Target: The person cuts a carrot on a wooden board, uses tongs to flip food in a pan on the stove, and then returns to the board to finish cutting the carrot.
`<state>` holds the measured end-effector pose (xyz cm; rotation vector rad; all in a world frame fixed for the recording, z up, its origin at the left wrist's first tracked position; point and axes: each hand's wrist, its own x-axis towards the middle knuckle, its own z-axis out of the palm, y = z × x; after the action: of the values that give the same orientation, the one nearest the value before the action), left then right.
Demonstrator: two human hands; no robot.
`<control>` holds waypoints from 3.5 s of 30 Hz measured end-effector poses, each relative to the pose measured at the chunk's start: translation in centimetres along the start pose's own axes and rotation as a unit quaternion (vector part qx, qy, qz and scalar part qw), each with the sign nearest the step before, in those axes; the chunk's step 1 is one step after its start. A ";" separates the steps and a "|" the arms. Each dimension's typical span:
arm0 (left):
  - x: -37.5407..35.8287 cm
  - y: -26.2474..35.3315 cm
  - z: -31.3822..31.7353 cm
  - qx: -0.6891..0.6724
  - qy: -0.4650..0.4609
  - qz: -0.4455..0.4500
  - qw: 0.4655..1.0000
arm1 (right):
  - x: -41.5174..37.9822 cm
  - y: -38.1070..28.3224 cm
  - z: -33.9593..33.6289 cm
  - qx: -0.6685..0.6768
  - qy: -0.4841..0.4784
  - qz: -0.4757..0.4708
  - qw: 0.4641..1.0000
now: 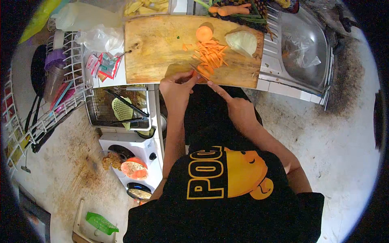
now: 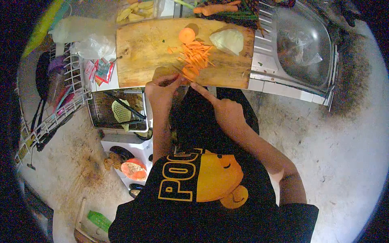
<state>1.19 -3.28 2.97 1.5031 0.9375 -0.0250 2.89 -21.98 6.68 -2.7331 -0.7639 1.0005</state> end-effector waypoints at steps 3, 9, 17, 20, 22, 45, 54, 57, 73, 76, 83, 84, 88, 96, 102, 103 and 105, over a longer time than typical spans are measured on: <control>0.0 0.3 0.1 0.015 0.005 -0.002 1.000 | 0.5 0.0 0.1 0.007 -0.001 0.000 1.000; 0.0 -0.6 0.0 0.008 -0.004 0.031 0.999 | 2.4 0.1 1.7 0.007 0.025 0.025 0.999; 0.3 -1.4 -0.2 -0.001 -0.005 0.099 0.995 | 2.6 2.5 1.1 0.146 0.161 -0.134 0.967; 0.1 -1.5 -0.3 -0.003 -0.012 0.103 0.995 | 0.7 1.4 1.4 0.023 0.091 -0.062 0.994; 0.3 -1.6 -0.2 -0.016 -0.017 0.095 0.995 | 0.2 0.2 0.5 -0.007 0.044 -0.012 0.999; 0.7 -1.6 -0.2 -0.031 -0.046 0.104 0.993 | 2.1 0.4 0.8 0.100 0.147 -0.089 0.980; 0.6 -1.6 0.0 -0.058 -0.029 0.081 0.995 | 1.4 0.1 2.6 0.016 0.134 -0.038 0.990; 0.6 -1.5 -0.2 -0.026 -0.029 0.081 0.996 | 0.9 -0.2 2.1 0.002 0.120 -0.030 0.992; 0.6 -1.0 0.1 -0.048 -0.043 0.048 0.997 | 2.8 -0.8 1.0 0.062 0.085 -0.030 0.994; 0.8 -1.4 -0.1 -0.042 -0.052 0.062 0.996 | 4.6 -0.9 1.4 0.098 0.116 -0.032 0.988; 0.9 -2.3 0.0 -0.051 -0.045 0.114 0.991 | 6.1 2.2 1.1 0.351 0.148 -0.215 0.899; 1.0 -2.3 0.0 -0.045 -0.042 0.123 0.990 | 6.8 2.3 0.8 0.298 0.262 -0.275 0.876; 0.2 -1.4 -0.4 0.079 0.003 0.099 0.992 | 3.5 2.5 -2.7 0.450 0.092 -0.155 0.875; -0.7 -1.4 0.4 0.357 0.072 0.301 0.881 | 5.1 3.7 -0.8 0.539 0.013 -0.130 0.832; 1.1 -0.8 -2.5 0.330 0.179 0.345 0.860 | 4.6 4.3 -1.1 0.608 0.031 -0.076 0.790; 1.1 -0.3 -2.8 0.321 0.199 0.348 0.858 | 4.2 4.8 -1.7 0.649 0.028 -0.054 0.758; 0.5 1.2 -2.5 0.322 0.187 0.380 0.847 | 3.9 6.4 -1.8 0.638 0.052 -0.032 0.768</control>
<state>0.87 -0.74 4.22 2.4962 0.5786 0.6043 9.22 -25.45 3.96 -1.5031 -0.0198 0.8338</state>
